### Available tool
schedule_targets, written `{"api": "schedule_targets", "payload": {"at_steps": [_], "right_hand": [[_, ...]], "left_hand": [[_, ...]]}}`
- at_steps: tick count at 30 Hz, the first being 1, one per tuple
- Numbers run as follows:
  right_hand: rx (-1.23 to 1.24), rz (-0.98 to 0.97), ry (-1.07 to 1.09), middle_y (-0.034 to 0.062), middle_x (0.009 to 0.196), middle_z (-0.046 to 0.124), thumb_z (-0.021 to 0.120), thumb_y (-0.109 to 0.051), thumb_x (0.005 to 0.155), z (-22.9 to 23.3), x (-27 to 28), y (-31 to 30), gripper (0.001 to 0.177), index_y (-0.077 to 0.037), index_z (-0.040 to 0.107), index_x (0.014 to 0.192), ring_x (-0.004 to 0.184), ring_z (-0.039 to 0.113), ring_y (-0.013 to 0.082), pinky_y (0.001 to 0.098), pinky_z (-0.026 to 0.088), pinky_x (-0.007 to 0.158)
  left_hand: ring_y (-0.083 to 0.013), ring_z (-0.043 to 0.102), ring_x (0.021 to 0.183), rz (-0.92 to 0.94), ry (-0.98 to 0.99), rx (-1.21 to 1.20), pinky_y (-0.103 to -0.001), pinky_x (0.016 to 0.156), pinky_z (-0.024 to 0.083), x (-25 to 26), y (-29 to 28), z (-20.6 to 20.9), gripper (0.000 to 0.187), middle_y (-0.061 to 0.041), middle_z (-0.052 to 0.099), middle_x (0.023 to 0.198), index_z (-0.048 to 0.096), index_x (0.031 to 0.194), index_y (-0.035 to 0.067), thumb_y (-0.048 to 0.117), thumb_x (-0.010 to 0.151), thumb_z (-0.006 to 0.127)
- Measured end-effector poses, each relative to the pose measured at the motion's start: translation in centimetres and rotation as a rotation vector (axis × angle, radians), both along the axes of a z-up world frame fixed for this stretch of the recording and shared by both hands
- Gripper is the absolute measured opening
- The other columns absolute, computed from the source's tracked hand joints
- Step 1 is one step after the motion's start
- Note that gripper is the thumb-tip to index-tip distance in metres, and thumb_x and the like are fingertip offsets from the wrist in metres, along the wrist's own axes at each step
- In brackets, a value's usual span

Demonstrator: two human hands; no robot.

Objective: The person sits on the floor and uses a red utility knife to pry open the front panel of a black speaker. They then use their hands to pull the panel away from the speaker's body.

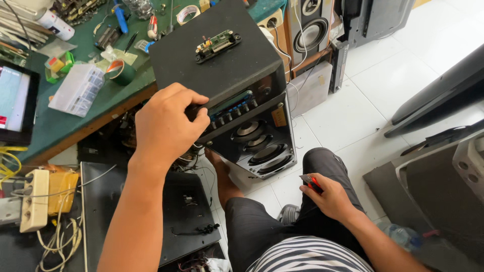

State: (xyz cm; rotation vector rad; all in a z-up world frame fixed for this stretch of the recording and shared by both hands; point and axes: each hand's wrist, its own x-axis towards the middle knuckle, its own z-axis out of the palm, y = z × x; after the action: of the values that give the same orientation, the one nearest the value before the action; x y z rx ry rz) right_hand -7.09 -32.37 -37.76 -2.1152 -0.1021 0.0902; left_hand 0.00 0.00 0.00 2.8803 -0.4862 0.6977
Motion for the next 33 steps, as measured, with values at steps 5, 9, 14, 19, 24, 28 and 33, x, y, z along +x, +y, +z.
{"api": "schedule_targets", "payload": {"at_steps": [5, 9, 14, 19, 24, 28, 33], "right_hand": [[0.023, -0.003, 0.050, 0.0112, 0.089, 0.080, 0.088, -0.039, 0.085, -1.3, 0.4, -0.1, 0.039, -0.030, 0.078, 0.122, 0.095, 0.078, 0.0355, 0.0448, 0.059, 0.083], [0.015, -0.001, 0.086, 0.0117, 0.088, 0.080, 0.087, -0.040, 0.087, -0.7, 0.4, 0.1, 0.039, -0.028, 0.078, 0.123, 0.095, 0.078, 0.0357, 0.0450, 0.058, 0.083], [0.014, -0.021, 0.099, 0.0156, 0.087, 0.078, 0.087, -0.037, 0.087, -0.4, 0.4, -0.3, 0.038, -0.027, 0.078, 0.123, 0.094, 0.077, 0.0397, 0.0466, 0.058, 0.082], [0.019, -0.050, 0.115, 0.0112, 0.085, 0.080, 0.088, -0.038, 0.086, -1.2, 0.5, -0.5, 0.036, -0.032, 0.080, 0.121, 0.091, 0.079, 0.0350, 0.0430, 0.058, 0.081], [0.038, -0.059, 0.152, 0.0140, 0.087, 0.079, 0.088, -0.037, 0.087, -1.7, 0.9, 0.0, 0.037, -0.031, 0.080, 0.123, 0.088, 0.078, 0.0357, 0.0437, 0.058, 0.079], [-0.034, 0.066, 0.100, -0.0023, 0.070, 0.053, 0.079, -0.038, 0.094, 1.1, 0.8, -0.2, 0.025, -0.022, 0.077, 0.113, 0.057, 0.038, 0.0160, 0.0287, 0.041, 0.062], [-0.059, 0.047, 0.102, -0.0007, 0.066, 0.047, 0.080, -0.039, 0.094, 0.9, 1.0, -0.7, 0.023, -0.019, 0.068, 0.098, 0.056, 0.036, 0.0165, 0.0311, 0.039, 0.061]], "left_hand": [[-0.0276, 0.074, 0.081, -0.022, -0.080, -0.017, -0.034, 0.059, 0.060, 0.4, -0.6, -0.7, 0.021, -0.006, 0.066, 0.081, 0.080, 0.093, 0.011, 0.030, 0.093, 0.089], [-0.0222, 0.073, 0.078, -0.032, -0.086, 0.040, -0.029, 0.056, 0.059, 0.7, -0.2, -0.9, 0.014, -0.001, 0.064, 0.079, 0.080, 0.094, 0.015, 0.027, 0.096, 0.086], [-0.0196, 0.072, 0.079, -0.019, -0.083, 0.052, -0.028, 0.055, 0.057, 0.5, 0.4, -1.1, 0.008, 0.001, 0.064, 0.081, 0.080, 0.095, 0.017, 0.024, 0.095, 0.084], [-0.0179, 0.072, 0.082, 0.017, -0.033, 0.008, -0.027, 0.057, 0.057, -0.1, 0.2, -0.4, 0.006, 0.003, 0.065, 0.082, 0.080, 0.095, 0.021, 0.026, 0.095, 0.082], [-0.0269, 0.074, 0.082, -0.033, -0.069, -0.014, -0.034, 0.058, 0.060, 0.4, 0.1, -1.0, 0.025, -0.005, 0.062, 0.080, 0.076, 0.094, 0.010, 0.030, 0.092, 0.091], [-0.0206, 0.066, 0.089, 0.113, 0.071, 0.005, -0.040, 0.059, 0.048, 0.1, 0.7, -1.0, 0.014, 0.006, 0.066, 0.091, 0.077, 0.095, 0.021, 0.031, 0.094, 0.087], [-0.0176, 0.066, 0.097, 0.082, 0.162, -0.087, -0.039, 0.072, 0.056, -1.2, 1.4, -0.2, 0.022, 0.008, 0.073, 0.108, 0.081, 0.108, 0.021, 0.012, 0.089, 0.078]]}}
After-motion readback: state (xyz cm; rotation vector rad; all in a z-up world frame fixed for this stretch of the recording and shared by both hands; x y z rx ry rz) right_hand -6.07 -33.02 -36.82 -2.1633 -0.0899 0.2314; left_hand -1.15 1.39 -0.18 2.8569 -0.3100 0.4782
